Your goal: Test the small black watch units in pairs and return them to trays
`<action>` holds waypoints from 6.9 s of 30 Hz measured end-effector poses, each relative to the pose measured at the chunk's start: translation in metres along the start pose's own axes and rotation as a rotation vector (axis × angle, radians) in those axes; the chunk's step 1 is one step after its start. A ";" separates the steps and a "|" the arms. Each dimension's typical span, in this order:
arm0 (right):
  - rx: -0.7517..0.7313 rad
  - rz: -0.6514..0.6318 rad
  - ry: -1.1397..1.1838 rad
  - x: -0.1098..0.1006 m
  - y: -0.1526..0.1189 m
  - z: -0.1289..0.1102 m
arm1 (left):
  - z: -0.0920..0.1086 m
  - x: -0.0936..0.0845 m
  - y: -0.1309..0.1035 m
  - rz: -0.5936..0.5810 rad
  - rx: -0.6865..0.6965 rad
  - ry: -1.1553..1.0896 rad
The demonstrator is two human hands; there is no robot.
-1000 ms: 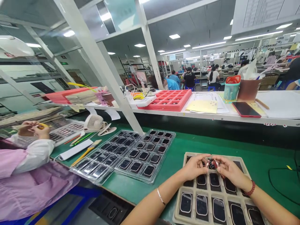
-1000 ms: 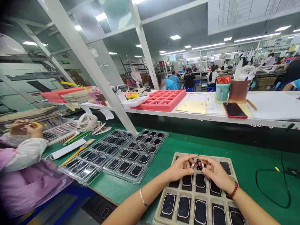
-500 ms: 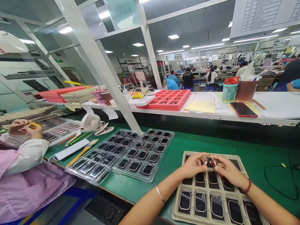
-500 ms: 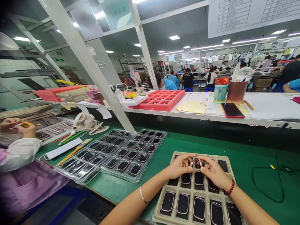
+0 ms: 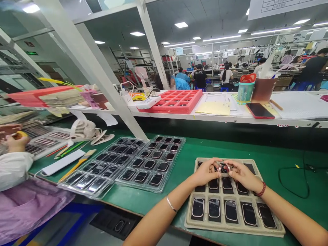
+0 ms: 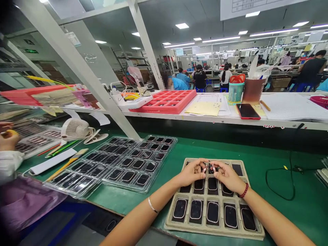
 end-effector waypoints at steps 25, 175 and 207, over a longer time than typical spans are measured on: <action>0.142 0.055 0.123 -0.015 0.006 0.005 | 0.003 -0.010 0.001 0.098 -0.151 -0.067; 0.201 0.106 0.266 -0.011 0.009 0.016 | -0.008 0.002 0.010 0.044 -0.102 -0.167; 0.375 0.013 0.499 -0.017 0.010 0.015 | -0.001 -0.001 0.011 0.040 -0.131 -0.202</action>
Point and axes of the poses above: each hand's wrist, its own y-axis towards the middle knuckle, its own x-axis out of the palm, z = x × y, the point moved 8 cm from there along y, towards the middle knuckle, and after that the axes turned 12 degrees about z, right-handed, at the moved point
